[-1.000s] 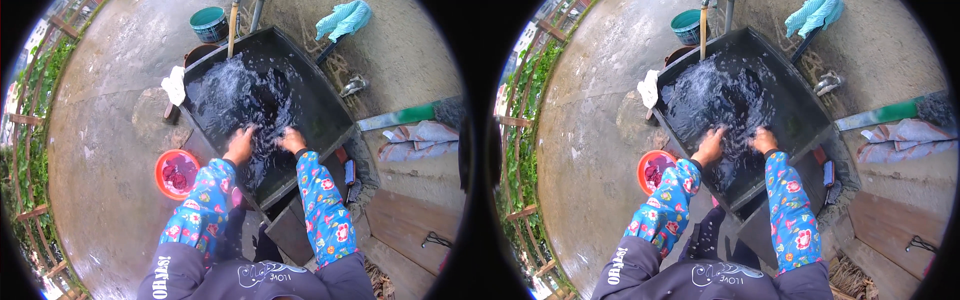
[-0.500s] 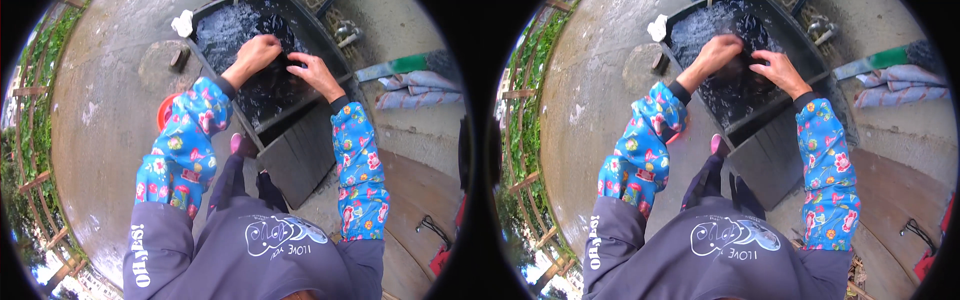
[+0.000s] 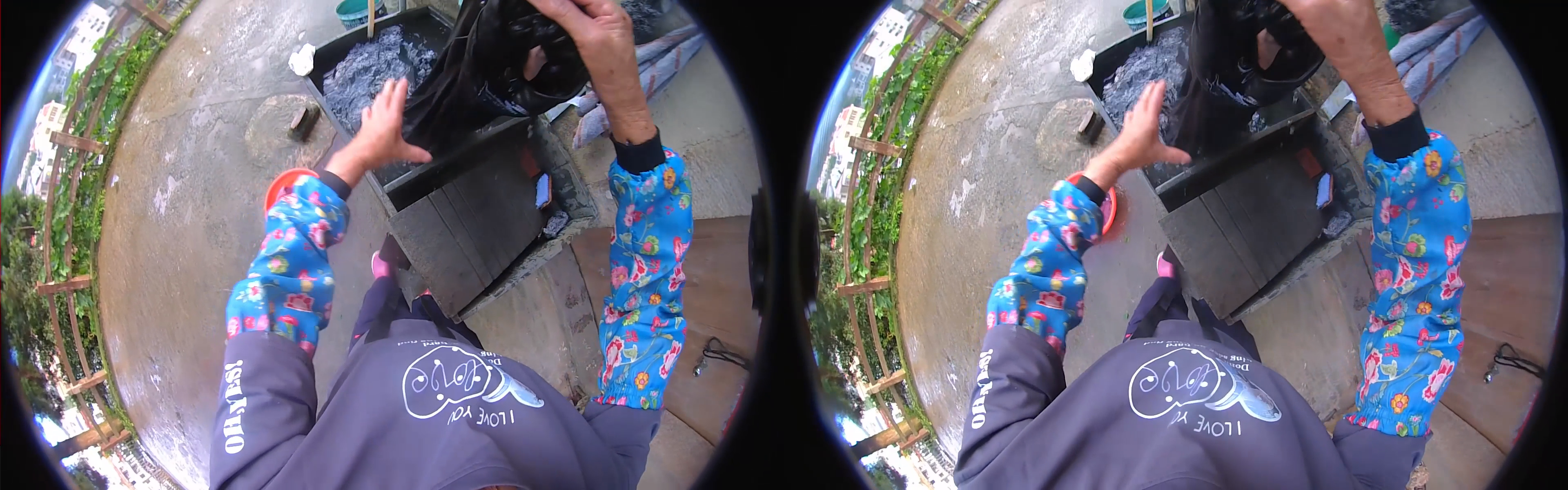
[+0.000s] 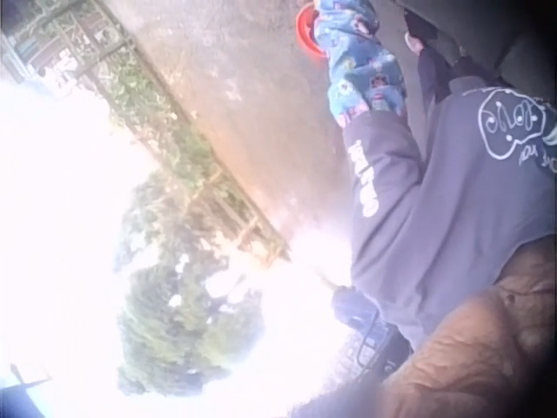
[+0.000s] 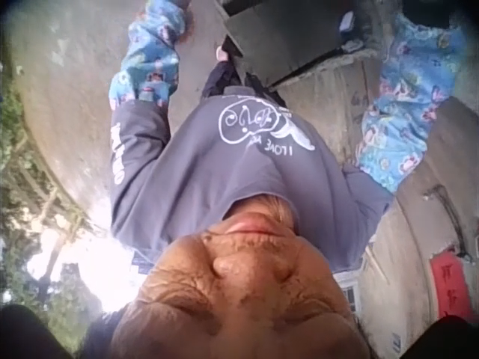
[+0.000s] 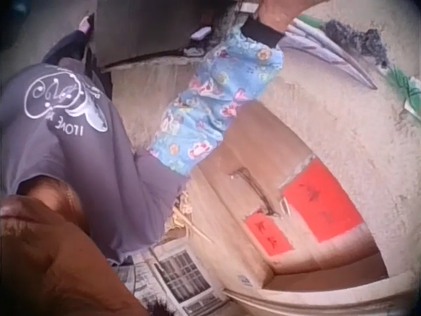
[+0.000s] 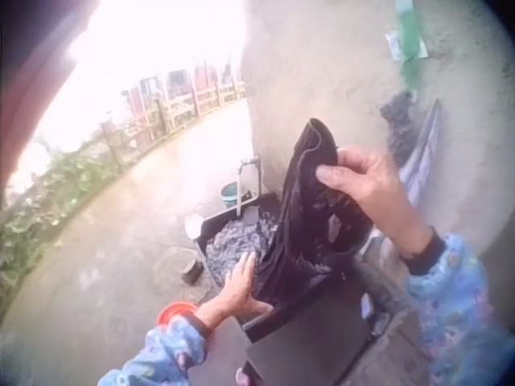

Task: The person scrubs a black garment on a washboard, rinses it in a basin of water, and wrings it out by hand.

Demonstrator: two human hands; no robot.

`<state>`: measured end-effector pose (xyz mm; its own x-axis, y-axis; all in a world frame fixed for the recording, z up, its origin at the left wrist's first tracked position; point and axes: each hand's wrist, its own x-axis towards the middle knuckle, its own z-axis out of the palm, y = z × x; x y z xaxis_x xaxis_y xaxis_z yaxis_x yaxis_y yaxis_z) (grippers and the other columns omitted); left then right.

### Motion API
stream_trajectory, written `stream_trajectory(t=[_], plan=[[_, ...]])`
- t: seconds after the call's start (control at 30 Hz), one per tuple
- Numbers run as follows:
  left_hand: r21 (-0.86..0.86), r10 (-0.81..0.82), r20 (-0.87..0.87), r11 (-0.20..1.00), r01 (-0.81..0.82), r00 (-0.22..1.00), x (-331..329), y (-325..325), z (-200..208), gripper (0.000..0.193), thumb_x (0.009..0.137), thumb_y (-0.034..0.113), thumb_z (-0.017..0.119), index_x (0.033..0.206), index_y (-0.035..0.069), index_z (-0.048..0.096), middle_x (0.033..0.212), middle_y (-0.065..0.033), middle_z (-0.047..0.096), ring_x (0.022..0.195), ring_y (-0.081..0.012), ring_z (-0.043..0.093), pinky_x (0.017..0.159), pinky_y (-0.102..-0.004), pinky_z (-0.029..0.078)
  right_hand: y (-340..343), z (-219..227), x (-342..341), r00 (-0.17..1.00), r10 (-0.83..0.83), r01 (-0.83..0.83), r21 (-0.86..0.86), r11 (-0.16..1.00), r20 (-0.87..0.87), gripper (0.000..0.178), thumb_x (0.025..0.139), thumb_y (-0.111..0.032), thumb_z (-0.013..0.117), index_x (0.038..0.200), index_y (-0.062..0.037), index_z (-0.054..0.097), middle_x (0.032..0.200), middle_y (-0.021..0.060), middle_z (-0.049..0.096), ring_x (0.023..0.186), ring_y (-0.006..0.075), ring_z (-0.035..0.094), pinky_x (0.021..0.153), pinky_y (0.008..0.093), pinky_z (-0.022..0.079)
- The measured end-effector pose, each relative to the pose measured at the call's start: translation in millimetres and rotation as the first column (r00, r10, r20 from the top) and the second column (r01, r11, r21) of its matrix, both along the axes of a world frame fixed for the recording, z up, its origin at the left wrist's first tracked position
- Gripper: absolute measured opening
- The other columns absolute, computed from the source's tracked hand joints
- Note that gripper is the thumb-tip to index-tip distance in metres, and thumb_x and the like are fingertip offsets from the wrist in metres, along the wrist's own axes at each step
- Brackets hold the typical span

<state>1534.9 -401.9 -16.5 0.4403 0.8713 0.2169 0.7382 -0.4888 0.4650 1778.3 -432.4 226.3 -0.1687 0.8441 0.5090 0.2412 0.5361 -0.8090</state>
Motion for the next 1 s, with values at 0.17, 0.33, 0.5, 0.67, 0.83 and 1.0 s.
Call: stream_trajectory(t=[0.17, 0.33, 0.5, 0.67, 0.83, 1.0], plan=[[0.102, 0.170, 0.223, 0.975, -0.196, 0.960, 116, -13, -12, 0.132, 0.047, 0.042, 0.089, 0.146, 0.003, 0.011, 0.147, -0.0282, 0.016, 0.132, -0.0464, 0.025, 0.099, -0.0640, 0.027, -47, 42, 51, 0.953, -0.236, 0.168, 0.316, 0.934, 0.190, 0.023, 0.093, -0.011, 0.050, 0.105, 0.0005, 0.065, 0.108, 0.0102, 0.057, 0.089, 0.0173, 0.060, 0.065, 0.0275, 0.053], [-0.156, 0.138, 0.819, 0.988, -0.016, 0.557, 188, 24, -2, 0.040, 0.073, 0.016, 0.071, 0.109, 0.008, 0.059, 0.096, -0.0136, 0.066, 0.091, -0.0369, 0.062, 0.080, -0.0435, 0.047, -128, 19, 214, 0.903, -0.402, 0.415, 0.070, 0.907, -0.150, 0.032, 0.094, -0.019, 0.053, 0.117, 0.0022, 0.059, 0.114, 0.0098, 0.057, 0.103, 0.0185, 0.057, 0.086, 0.0308, 0.046], [-0.096, 0.090, 0.992, 0.993, 0.074, 0.089, 216, 0, 60, 0.020, 0.075, -0.001, 0.064, 0.095, 0.004, 0.059, 0.082, -0.0032, 0.064, 0.080, -0.0103, 0.058, 0.073, -0.0280, 0.048, -185, -100, 295, 0.799, -0.600, 0.523, -0.462, 0.716, -0.025, 0.043, 0.094, -0.026, 0.056, 0.128, 0.0003, 0.050, 0.113, 0.0073, 0.059, 0.105, 0.0150, 0.055, 0.088, 0.0322, 0.045], [-0.149, 0.132, 0.981, 0.983, 0.108, 0.145, 274, -70, 108, 0.019, 0.082, -0.003, 0.051, 0.098, 0.006, 0.057, 0.088, 0.0000, 0.057, 0.087, -0.0108, 0.054, 0.080, -0.0247, 0.044, -148, -224, 247, 0.791, -0.023, 0.536, -0.675, 0.507, 0.611, 0.060, 0.088, -0.027, 0.063, 0.138, -0.0043, 0.039, 0.120, 0.0101, 0.056, 0.109, 0.0223, 0.054, 0.093, 0.0380, 0.045], [0.053, -0.109, 0.925, 0.986, 0.158, 0.365, 300, -141, 111, 0.026, 0.079, 0.000, 0.056, 0.104, 0.008, 0.058, 0.090, -0.0097, 0.057, 0.086, -0.0263, 0.059, 0.076, -0.0311, 0.047, -174, -301, 175, 0.857, -0.159, 0.462, -0.595, 0.657, 0.490, 0.067, 0.082, -0.024, 0.068, 0.138, -0.0036, 0.038, 0.124, 0.0136, 0.054, 0.114, 0.0266, 0.052, 0.095, 0.0401, 0.044], [0.112, -0.306, 0.699, 0.939, 0.324, 0.646, 285, -151, 66, 0.032, 0.076, 0.006, 0.061, 0.107, 0.013, 0.060, 0.090, -0.0097, 0.055, 0.084, -0.0300, 0.057, 0.069, -0.0362, 0.047, -173, -373, 98, 0.896, -0.305, 0.432, -0.478, 0.764, 0.322, 0.073, 0.076, -0.021, 0.072, 0.138, -0.0030, 0.038, 0.128, 0.0170, 0.052, 0.118, 0.0308, 0.049, 0.097, 0.0422, 0.042]])
